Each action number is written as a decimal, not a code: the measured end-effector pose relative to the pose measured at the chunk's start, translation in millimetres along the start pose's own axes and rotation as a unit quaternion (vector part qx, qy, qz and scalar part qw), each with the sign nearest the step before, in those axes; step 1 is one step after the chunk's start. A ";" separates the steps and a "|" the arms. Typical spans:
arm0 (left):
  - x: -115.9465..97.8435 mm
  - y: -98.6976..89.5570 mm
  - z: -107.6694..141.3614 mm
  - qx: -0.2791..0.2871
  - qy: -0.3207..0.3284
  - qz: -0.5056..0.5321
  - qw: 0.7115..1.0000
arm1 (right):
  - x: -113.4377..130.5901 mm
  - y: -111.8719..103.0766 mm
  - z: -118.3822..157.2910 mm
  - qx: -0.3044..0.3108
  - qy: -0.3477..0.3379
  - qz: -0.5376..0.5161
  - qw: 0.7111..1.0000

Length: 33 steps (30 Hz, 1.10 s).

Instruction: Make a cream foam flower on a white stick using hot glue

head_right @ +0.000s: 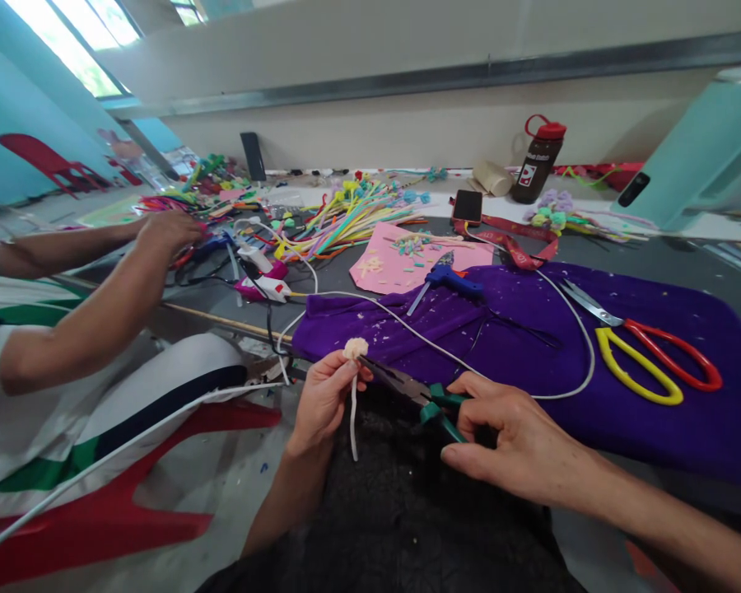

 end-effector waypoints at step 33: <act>-6.6 1.7 0.1 0.044 0.035 -0.124 0.991 | -16.9 3.5 -1.6 0.082 0.018 -0.081 0.993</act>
Point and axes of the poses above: each hand's wrist, its own z-axis away from the middle knuckle, its own y-axis out of the palm, x = y × z, the point moved 8 cm from there along -z, towards the middle knuckle, and after that the axes turned 1 degree about -y, right-handed, at the moved point
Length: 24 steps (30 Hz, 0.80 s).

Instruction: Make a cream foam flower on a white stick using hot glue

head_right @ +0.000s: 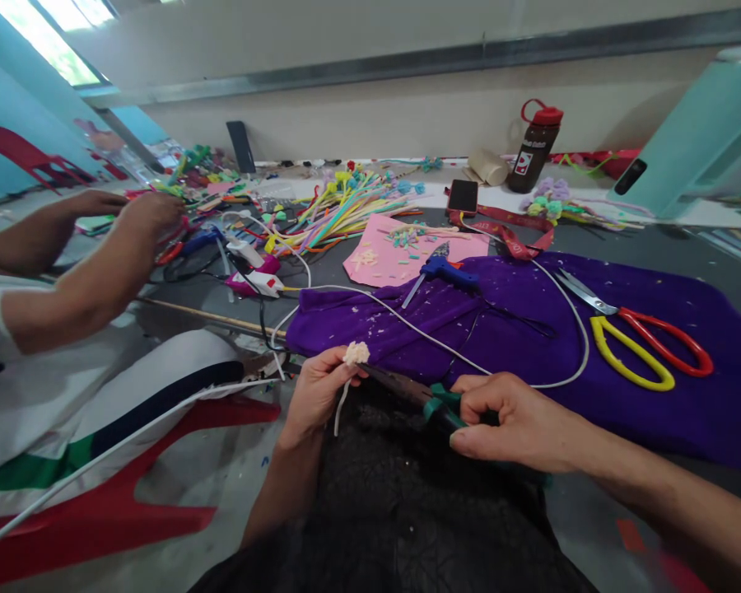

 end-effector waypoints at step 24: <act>17.7 10.1 -1.2 -0.011 -0.096 0.130 0.987 | 15.4 -2.3 15.1 -0.042 -0.003 0.089 0.995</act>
Point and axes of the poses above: each hand's wrist, its own z-axis away from the middle knuckle, its own y-axis out of the palm, x = y × z, the point moved 8 cm from there along -z, towards the middle knuckle, and after that the axes turned 1 degree about -y, right-handed, at the moved point
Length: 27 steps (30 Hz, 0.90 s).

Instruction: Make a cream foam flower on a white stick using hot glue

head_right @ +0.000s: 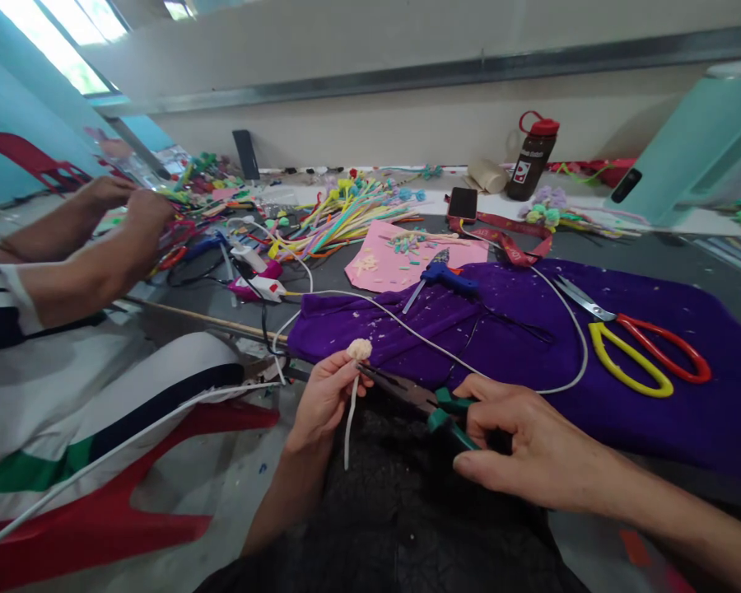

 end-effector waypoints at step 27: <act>-15.9 1.9 5.7 -0.011 0.111 -0.183 0.977 | -14.3 8.2 -5.8 -0.009 0.005 -0.058 0.998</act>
Point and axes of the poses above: each hand's wrist, its own z-axis away from the middle knuckle, its own y-axis out of the palm, x = y × z, the point moved 8 cm from there along -z, towards the middle knuckle, and after that the axes turned 1 degree about -y, right-handed, at the moved point
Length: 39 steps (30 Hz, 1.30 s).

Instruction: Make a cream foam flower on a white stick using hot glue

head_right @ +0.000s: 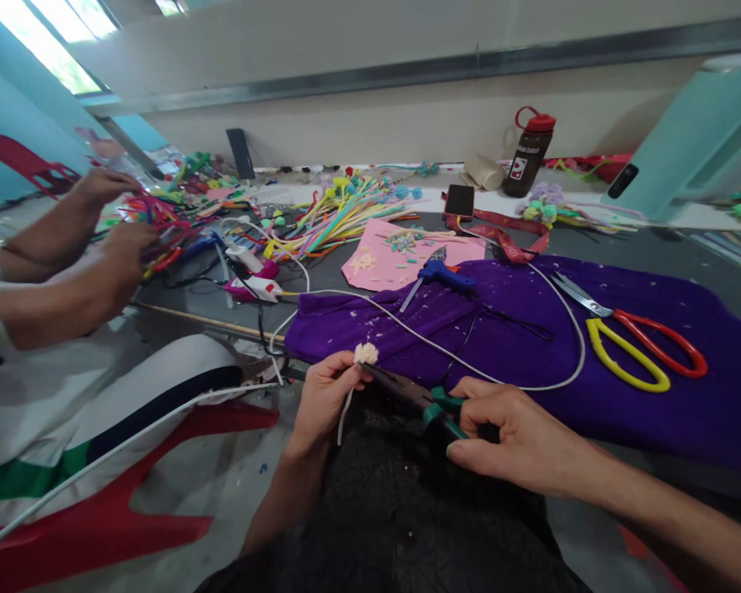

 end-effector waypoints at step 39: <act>6.4 -4.6 1.2 -0.035 -0.049 0.093 0.994 | 2.6 0.6 0.2 -0.013 -0.021 0.008 1.000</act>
Point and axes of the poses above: each hand's wrist, its own z-axis away from the middle knuckle, its own y-axis out of the palm, x = y × z, the point moved 8 cm from there along -z, towards the middle knuckle, and after that the axes turned 1 degree about -y, right-handed, at the moved point
